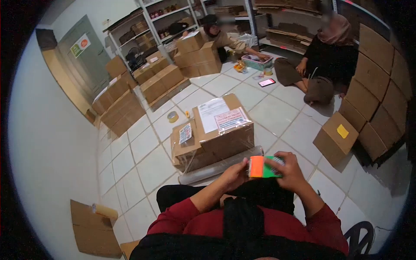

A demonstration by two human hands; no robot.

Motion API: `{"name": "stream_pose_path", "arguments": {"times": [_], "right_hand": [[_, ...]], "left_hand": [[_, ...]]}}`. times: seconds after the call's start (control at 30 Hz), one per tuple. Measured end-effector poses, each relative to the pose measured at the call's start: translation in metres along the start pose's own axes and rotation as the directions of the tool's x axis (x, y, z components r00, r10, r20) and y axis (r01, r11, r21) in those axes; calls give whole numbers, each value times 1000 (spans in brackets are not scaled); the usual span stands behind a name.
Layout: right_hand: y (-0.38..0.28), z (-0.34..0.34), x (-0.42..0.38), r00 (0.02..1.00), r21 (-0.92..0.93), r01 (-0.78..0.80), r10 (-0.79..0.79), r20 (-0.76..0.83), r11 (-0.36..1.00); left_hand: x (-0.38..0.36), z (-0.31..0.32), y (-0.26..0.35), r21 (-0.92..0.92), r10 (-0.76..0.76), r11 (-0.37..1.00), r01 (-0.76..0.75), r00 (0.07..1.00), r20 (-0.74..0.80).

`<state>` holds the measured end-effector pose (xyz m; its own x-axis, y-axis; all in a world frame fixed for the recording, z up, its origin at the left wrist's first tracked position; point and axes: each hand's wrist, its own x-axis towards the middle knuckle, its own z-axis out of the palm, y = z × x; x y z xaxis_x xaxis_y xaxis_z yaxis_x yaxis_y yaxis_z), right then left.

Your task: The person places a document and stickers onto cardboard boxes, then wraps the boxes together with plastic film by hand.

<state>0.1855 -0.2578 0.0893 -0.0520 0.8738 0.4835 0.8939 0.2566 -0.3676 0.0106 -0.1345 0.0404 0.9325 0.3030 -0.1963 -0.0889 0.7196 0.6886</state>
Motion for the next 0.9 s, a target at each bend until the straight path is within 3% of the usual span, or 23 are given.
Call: {"name": "stream_pose_path", "arguments": {"times": [0.07, 0.13, 0.23, 0.3, 0.4, 0.5, 0.67, 0.73, 0.77, 0.8, 0.87, 0.9], "right_hand": [[-8, 0, -2, 1000, -11, -4, 4, -10, 1000], [-6, 9, -7, 997, 71, 0, 6, -75, 997], [-1, 18, -13, 995, 5, 61, -61, -84, 998], [-1, 18, -16, 993, -35, 86, -88, -74, 996], [1, 13, -18, 980, -125, 188, -195, -45, 974], [3, 13, -23, 989, -120, 143, -145, -15, 982], [21, 0, -32, 1000, -192, 15, -18, -12, 981], [27, 0, -31, 1000, -253, -26, 23, -13, 967], [29, 1, -27, 994, -268, -112, 103, -46, 957], [32, 0, -25, 980, -282, -198, 184, -77, 939], [44, -4, -20, 966, -323, -257, 241, -90, 911], [51, -3, -19, 928, -370, -370, 359, -102, 852]], "left_hand": [[-8, 7, 1, 120, 2, 993, 6, 997, -73], [-10, 4, -3, 73, 23, 997, -19, 998, -51], [-16, 2, -8, 135, 66, 990, -44, 984, -165], [-12, -7, -12, 298, 134, 954, -36, 939, -316], [-6, -12, -7, 417, 167, 909, 14, 904, -394], [-1, -6, 3, 541, 237, 841, 22, 884, -404], [23, 9, 23, 478, 270, 878, -26, 851, -449], [44, 29, 25, 826, 382, 563, 30, 877, -293], [53, 45, 21, 986, 515, 151, 76, 845, -144], [64, 56, 20, 987, 519, 150, 59, 845, -129], [83, 74, 20, 911, 515, -410, 37, 834, 197], [88, 83, 23, 931, 479, -365, 12, 860, 177]]}}
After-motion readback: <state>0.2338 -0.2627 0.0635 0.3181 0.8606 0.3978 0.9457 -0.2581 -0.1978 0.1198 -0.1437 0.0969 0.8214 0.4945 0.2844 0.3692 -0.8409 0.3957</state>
